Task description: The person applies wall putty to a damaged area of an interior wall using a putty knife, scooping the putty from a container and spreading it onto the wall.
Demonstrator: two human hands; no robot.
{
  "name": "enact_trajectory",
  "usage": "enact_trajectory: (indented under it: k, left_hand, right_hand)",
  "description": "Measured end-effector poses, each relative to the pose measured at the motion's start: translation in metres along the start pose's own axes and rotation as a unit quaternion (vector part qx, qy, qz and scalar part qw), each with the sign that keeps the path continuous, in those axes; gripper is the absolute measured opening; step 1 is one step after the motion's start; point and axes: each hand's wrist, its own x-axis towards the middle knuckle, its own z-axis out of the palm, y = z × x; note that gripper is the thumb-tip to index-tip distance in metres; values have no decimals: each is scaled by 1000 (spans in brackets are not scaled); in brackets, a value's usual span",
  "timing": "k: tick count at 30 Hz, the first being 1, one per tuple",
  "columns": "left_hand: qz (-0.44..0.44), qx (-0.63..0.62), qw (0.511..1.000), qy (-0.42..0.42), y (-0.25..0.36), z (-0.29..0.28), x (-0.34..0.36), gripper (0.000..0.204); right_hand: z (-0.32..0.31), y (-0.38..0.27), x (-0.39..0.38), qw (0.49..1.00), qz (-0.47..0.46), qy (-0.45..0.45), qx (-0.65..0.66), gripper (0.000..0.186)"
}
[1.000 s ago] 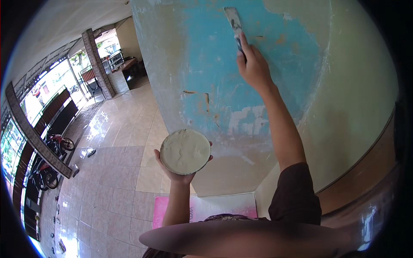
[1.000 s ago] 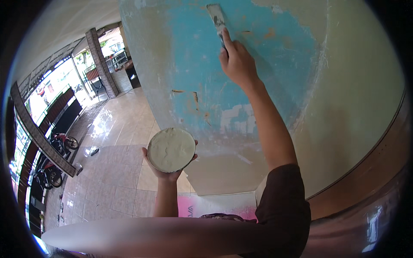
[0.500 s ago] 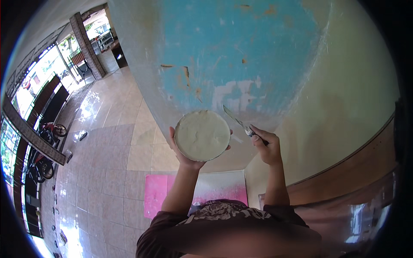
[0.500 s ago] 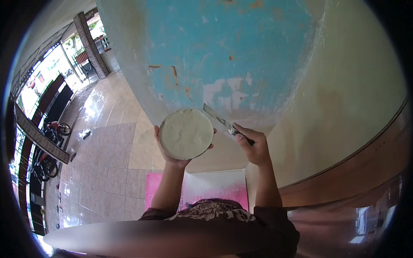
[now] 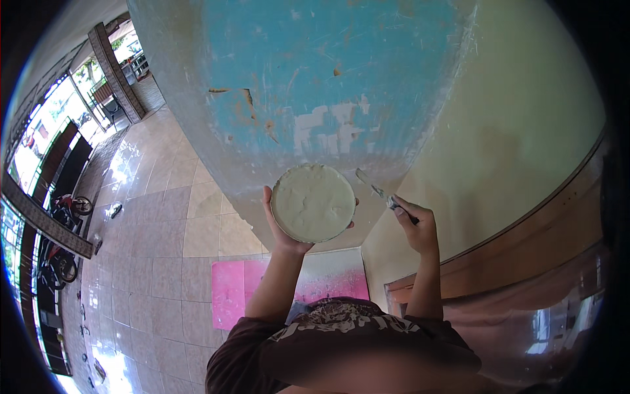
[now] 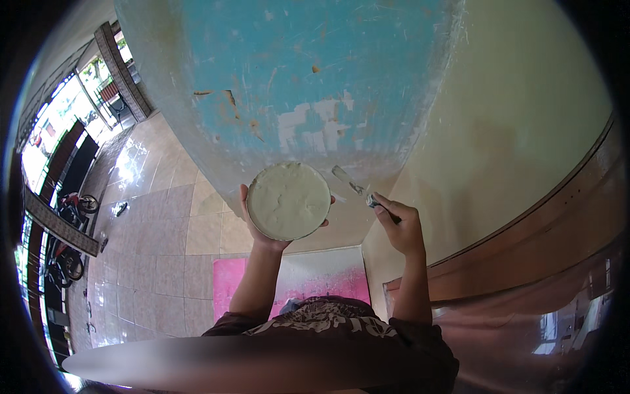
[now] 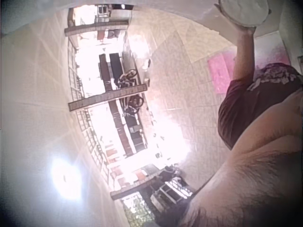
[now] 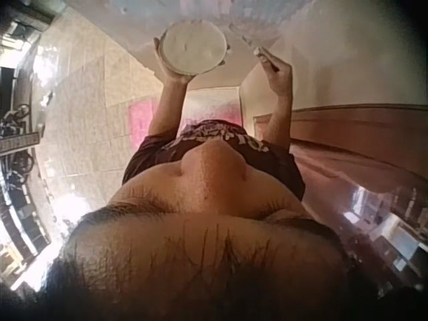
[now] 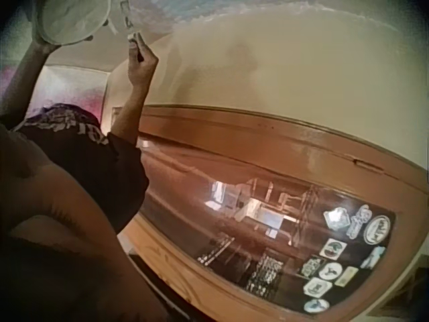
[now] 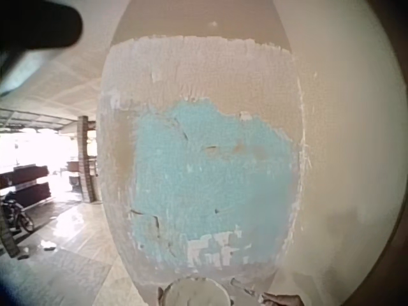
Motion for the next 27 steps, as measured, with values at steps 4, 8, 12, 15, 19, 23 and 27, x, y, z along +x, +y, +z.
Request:
enact_trajectory:
  k: [4,8,12,15,19,23,27]
  left_hand:
    - [11,-24,999,30,-6,1,4,95]
    - [-11,-9,1000,-26,-8,-1,2,95]
    - [5,4,999,-32,-9,-3,2,97]
    - [47,16,997,55,-14,-11,-2,102]
    - [71,-23,997,3,-17,-9,-4,110]
    - [84,-16,996,-5,-16,-2,-6,114]
    - [115,59,988,85,-17,-9,-10,117]
  right_hand:
    - [-5,2,-2,1000,-16,-18,21,33]
    - [-13,5,-2,999,46,4,-22,33]
    - [-23,-6,-4,1000,-1,-3,4,31]
    - [-30,-36,-2,991,-120,-42,-43,31]
    - [-37,-64,9,973,-192,-91,-85,32]
    - [-42,-77,16,961,-210,-143,-109,31]
    - [-53,-97,23,942,-211,-204,-163,31]
